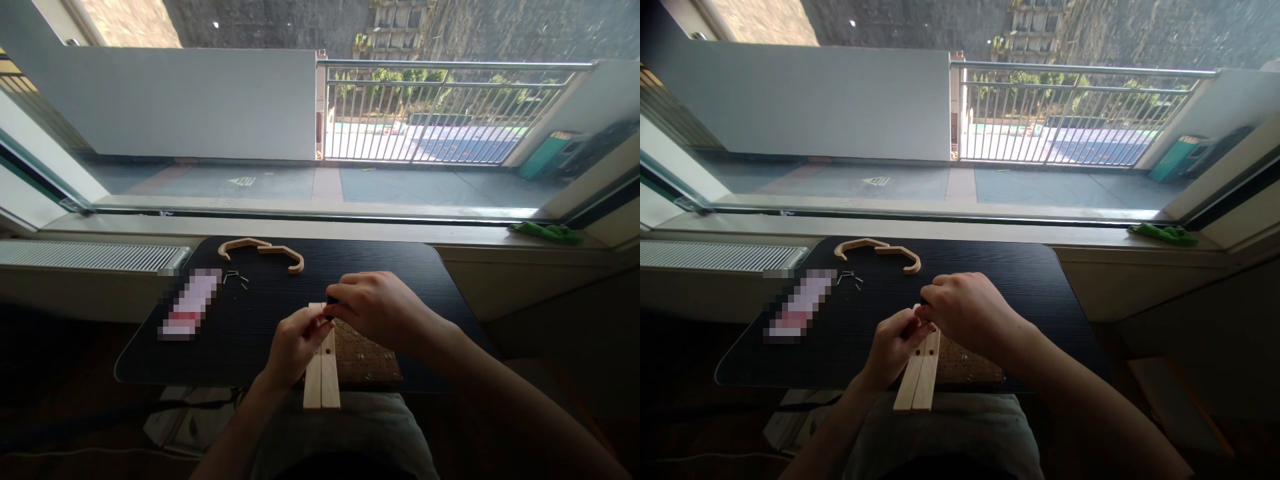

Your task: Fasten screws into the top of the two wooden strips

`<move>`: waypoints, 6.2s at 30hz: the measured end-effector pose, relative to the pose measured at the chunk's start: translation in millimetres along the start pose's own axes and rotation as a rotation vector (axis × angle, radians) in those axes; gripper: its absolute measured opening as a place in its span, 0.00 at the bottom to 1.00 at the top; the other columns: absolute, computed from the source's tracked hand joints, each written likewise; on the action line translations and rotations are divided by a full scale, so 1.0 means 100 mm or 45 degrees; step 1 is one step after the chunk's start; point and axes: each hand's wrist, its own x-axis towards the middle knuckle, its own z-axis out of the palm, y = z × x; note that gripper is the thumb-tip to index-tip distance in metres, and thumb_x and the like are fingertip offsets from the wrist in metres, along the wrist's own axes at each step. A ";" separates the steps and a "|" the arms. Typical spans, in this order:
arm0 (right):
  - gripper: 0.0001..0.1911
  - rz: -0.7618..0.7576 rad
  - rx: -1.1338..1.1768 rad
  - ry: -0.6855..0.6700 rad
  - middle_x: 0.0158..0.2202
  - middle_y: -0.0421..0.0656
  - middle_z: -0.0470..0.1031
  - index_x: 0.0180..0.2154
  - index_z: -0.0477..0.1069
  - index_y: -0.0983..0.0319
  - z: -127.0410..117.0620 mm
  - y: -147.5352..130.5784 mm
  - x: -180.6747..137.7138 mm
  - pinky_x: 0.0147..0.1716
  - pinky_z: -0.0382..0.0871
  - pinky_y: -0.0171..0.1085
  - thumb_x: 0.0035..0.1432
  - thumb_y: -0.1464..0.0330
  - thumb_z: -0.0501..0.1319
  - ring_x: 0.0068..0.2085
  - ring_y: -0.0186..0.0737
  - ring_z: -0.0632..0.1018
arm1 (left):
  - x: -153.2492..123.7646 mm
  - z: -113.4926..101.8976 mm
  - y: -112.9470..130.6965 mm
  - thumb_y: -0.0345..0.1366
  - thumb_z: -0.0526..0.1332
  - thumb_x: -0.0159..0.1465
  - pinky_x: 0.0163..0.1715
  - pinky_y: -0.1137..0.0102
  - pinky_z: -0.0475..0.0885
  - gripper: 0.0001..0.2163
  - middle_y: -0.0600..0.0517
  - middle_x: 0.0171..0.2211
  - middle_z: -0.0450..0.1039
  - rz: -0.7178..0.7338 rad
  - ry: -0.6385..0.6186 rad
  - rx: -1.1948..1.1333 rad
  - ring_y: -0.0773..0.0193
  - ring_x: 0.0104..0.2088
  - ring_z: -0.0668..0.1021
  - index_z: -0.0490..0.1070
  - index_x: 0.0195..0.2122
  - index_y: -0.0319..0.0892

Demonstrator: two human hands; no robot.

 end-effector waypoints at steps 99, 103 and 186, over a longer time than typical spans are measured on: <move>0.05 -0.141 0.531 0.433 0.36 0.43 0.82 0.41 0.76 0.61 0.36 0.11 -0.10 0.34 0.69 0.31 0.64 0.71 0.62 0.33 0.36 0.80 | 0.09 0.03 0.05 0.42 0.69 0.55 0.19 0.78 0.60 0.13 0.62 0.17 0.64 -0.433 -0.014 -0.361 0.72 0.18 0.65 0.74 0.37 0.40; 0.05 -0.137 0.502 0.431 0.35 0.43 0.81 0.41 0.76 0.62 0.36 0.12 -0.09 0.31 0.67 0.31 0.63 0.70 0.63 0.30 0.34 0.78 | 0.09 0.03 0.06 0.45 0.69 0.55 0.19 0.78 0.61 0.14 0.61 0.17 0.64 -0.422 -0.018 -0.323 0.72 0.18 0.65 0.75 0.36 0.41; 0.09 0.024 0.836 0.695 0.37 0.44 0.77 0.44 0.77 0.60 0.66 0.06 -0.16 0.29 0.71 0.34 0.61 0.70 0.64 0.31 0.34 0.75 | 0.11 -0.06 0.12 0.43 0.67 0.61 0.21 0.78 0.66 0.10 0.58 0.21 0.70 -0.180 0.018 -0.075 0.72 0.20 0.71 0.74 0.33 0.42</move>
